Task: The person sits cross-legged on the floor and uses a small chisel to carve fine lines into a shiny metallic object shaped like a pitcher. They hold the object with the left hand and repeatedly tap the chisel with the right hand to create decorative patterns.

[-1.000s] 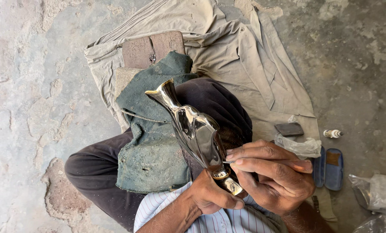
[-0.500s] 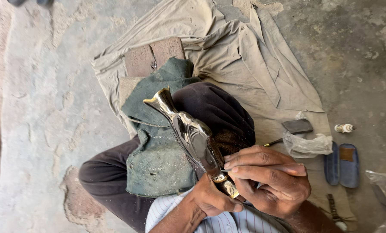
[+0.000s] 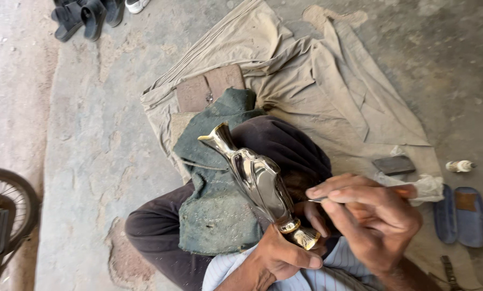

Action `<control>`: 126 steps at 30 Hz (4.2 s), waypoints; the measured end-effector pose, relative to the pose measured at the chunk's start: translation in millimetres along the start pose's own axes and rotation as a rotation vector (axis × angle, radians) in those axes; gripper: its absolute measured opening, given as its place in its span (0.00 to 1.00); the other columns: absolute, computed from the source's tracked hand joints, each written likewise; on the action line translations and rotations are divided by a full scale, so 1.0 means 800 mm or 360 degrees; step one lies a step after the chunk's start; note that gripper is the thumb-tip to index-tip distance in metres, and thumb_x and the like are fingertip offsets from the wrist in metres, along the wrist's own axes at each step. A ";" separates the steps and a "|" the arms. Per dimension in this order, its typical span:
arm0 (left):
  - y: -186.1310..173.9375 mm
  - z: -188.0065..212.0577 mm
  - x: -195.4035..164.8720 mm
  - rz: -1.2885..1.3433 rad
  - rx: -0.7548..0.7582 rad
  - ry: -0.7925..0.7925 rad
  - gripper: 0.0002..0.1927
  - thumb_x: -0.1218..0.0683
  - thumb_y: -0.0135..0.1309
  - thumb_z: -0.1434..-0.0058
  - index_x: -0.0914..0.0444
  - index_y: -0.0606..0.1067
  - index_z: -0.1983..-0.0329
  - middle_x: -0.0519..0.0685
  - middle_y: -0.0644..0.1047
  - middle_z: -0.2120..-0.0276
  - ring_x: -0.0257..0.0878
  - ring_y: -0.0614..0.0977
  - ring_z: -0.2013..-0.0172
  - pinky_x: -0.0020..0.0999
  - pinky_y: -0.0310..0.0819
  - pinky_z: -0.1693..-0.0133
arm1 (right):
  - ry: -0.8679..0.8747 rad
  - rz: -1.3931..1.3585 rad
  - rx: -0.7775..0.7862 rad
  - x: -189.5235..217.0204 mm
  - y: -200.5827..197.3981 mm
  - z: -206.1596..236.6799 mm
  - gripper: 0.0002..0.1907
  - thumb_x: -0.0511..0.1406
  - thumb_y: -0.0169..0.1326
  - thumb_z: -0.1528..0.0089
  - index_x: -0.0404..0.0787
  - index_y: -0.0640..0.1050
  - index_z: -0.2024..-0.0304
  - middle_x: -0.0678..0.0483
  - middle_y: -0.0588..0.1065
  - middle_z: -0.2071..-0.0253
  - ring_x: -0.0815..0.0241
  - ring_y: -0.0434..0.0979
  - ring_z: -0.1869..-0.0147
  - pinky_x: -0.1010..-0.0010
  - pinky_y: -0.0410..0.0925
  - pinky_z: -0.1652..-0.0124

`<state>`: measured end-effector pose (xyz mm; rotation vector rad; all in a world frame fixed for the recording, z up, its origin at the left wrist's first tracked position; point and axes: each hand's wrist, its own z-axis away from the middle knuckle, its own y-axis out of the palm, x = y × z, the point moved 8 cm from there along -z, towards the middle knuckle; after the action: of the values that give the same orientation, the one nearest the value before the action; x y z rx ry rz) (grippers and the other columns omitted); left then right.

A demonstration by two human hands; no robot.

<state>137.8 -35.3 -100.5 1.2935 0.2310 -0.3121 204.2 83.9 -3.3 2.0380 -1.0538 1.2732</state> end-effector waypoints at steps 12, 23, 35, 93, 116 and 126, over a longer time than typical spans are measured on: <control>0.005 -0.014 0.004 -0.0238 -0.0530 0.0010 0.27 0.72 0.62 0.60 0.66 0.76 0.54 0.46 0.75 0.61 0.37 0.77 0.59 0.31 0.73 0.61 | -0.0196 0.0530 -0.0092 0.012 0.011 -0.034 0.10 0.23 0.63 0.38 0.36 0.79 0.56 0.49 0.83 0.54 0.84 0.67 0.76 0.86 0.54 0.77; 0.008 -0.019 0.005 -0.0241 -0.0530 0.0013 0.30 0.72 0.61 0.61 0.66 0.74 0.51 0.48 0.77 0.58 0.39 0.80 0.55 0.33 0.78 0.57 | -0.0138 0.0664 -0.0144 0.001 0.011 -0.027 0.10 0.26 0.65 0.39 0.36 0.81 0.55 0.51 0.83 0.57 0.83 0.64 0.80 0.84 0.51 0.79; 0.006 -0.014 0.006 -0.0244 -0.0549 -0.0007 0.30 0.71 0.60 0.59 0.65 0.75 0.49 0.47 0.76 0.58 0.37 0.79 0.56 0.31 0.77 0.60 | -0.0201 0.0506 -0.0029 0.009 0.014 -0.031 0.12 0.25 0.64 0.38 0.36 0.80 0.53 0.48 0.83 0.53 0.73 0.83 0.63 0.85 0.70 0.72; 0.019 -0.016 -0.002 -0.0437 -0.0510 0.0028 0.23 0.68 0.63 0.55 0.67 0.76 0.54 0.47 0.79 0.62 0.35 0.81 0.60 0.31 0.78 0.59 | -0.0006 0.0110 -0.0042 -0.034 -0.028 0.045 0.10 0.22 0.60 0.39 0.35 0.78 0.57 0.47 0.82 0.60 0.61 0.86 0.58 0.74 0.79 0.60; -0.011 0.035 -0.028 -0.0878 -0.0622 0.0147 0.31 0.56 0.71 0.51 0.64 0.71 0.46 0.48 0.83 0.58 0.34 0.83 0.55 0.31 0.78 0.50 | 0.0302 -0.0273 -0.0325 -0.080 -0.071 0.041 0.08 0.23 0.55 0.32 0.32 0.79 0.51 0.41 0.80 0.59 0.52 0.82 0.56 0.60 0.77 0.49; -0.016 0.054 -0.164 -0.1891 -0.0304 -0.0180 0.23 0.55 0.67 0.57 0.69 0.80 0.58 0.51 0.85 0.70 0.40 0.85 0.67 0.39 0.80 0.59 | -0.0354 -0.0236 0.0377 -0.007 0.074 -0.031 0.08 0.28 0.57 0.31 0.35 0.75 0.50 0.40 0.79 0.63 0.52 0.83 0.61 0.64 0.78 0.58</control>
<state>10.0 -67.6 -56.1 0.8164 0.9050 -1.3266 141.3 71.0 3.4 2.4336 -0.8590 1.1613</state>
